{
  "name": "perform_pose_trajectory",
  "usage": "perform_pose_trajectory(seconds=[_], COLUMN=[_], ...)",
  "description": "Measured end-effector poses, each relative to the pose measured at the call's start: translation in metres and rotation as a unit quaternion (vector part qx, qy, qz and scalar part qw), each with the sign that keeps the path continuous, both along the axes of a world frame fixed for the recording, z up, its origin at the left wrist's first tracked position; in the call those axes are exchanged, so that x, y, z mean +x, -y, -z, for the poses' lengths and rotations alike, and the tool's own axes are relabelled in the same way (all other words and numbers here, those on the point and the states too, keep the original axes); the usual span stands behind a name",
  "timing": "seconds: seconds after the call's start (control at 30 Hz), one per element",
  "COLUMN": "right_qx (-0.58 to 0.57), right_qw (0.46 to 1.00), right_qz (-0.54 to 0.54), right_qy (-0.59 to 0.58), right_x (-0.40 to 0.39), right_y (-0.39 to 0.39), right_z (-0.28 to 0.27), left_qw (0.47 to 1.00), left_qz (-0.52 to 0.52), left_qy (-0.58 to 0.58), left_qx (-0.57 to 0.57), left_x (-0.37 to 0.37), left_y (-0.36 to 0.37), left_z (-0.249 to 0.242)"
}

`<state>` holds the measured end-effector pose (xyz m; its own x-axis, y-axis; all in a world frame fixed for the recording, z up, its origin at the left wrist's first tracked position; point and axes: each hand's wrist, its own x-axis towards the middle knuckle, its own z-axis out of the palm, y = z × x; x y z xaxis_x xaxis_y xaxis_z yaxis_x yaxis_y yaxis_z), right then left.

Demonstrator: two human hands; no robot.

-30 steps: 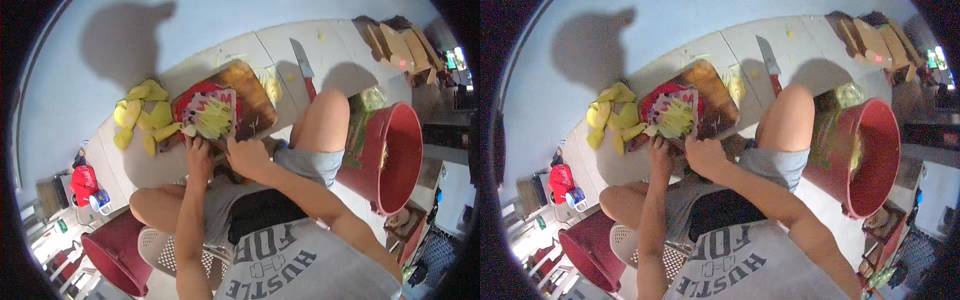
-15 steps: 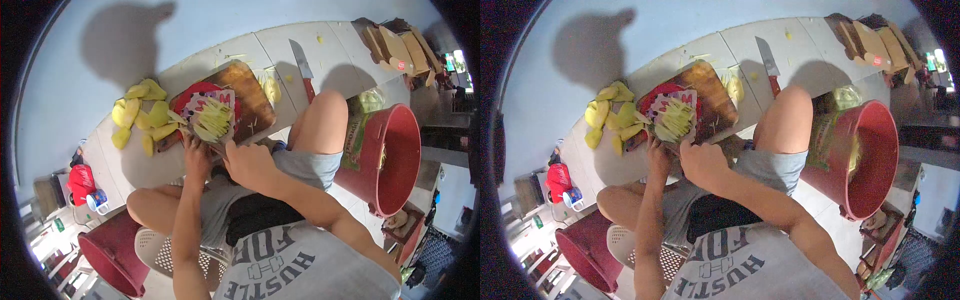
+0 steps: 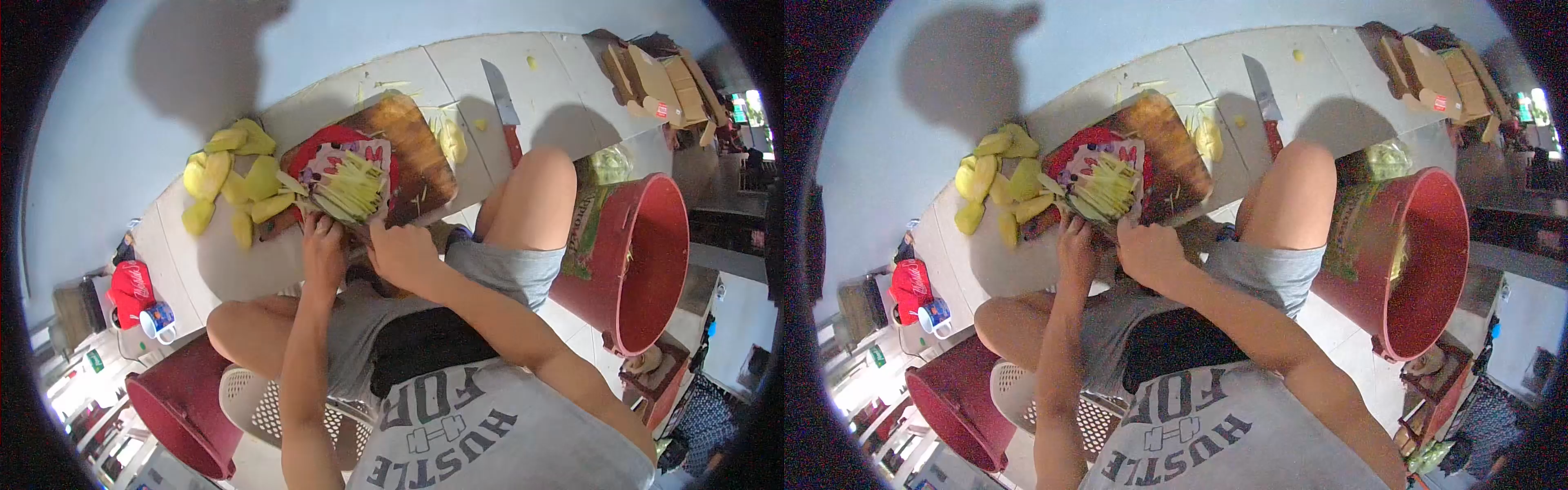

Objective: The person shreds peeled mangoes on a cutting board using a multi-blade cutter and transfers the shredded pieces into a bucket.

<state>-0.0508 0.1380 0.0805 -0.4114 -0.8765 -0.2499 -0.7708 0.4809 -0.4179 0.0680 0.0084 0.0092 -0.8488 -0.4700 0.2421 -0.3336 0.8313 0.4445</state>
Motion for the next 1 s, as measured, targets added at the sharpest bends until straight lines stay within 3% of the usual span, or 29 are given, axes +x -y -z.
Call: perform_pose_trajectory(seconds=[0.2, 0.37, 0.43, 0.53, 0.67, 0.77, 1.0], right_qx=[-0.016, -0.005, 0.014, -0.011, -0.005, 0.000, -0.023], right_qw=[1.000, 1.000, 0.999, 1.000, 1.000, 1.000, 1.000], right_qz=[-0.009, 0.011, -0.029, -0.002, -0.025, 0.015, 0.004], right_qy=[-0.018, -0.002, 0.012, -0.009, -0.003, 0.010, -0.004], right_x=[0.010, 0.011, 0.008, 0.004, 0.009, 0.005, 0.010], right_y=[-0.005, -0.007, -0.005, -0.007, -0.009, -0.010, -0.010], right_z=[-0.015, -0.015, -0.040, 0.003, -0.027, 0.011, 0.007], left_qw=[0.998, 0.999, 0.993, 0.998, 0.995, 0.998, 0.999], left_qz=[0.004, 0.024, 0.026, 0.011, 0.018, 0.009, -0.031], left_qy=[-0.065, -0.028, -0.105, -0.044, -0.094, -0.065, -0.035], left_qx=[-0.002, -0.036, -0.042, -0.051, -0.023, -0.012, 0.021], left_x=[-0.001, 0.007, 0.000, 0.005, 0.003, 0.008, 0.012], left_y=[-0.004, 0.000, 0.002, 0.006, -0.001, 0.002, -0.003], left_z=[-0.004, 0.012, 0.012, 0.021, 0.007, 0.012, 0.009])
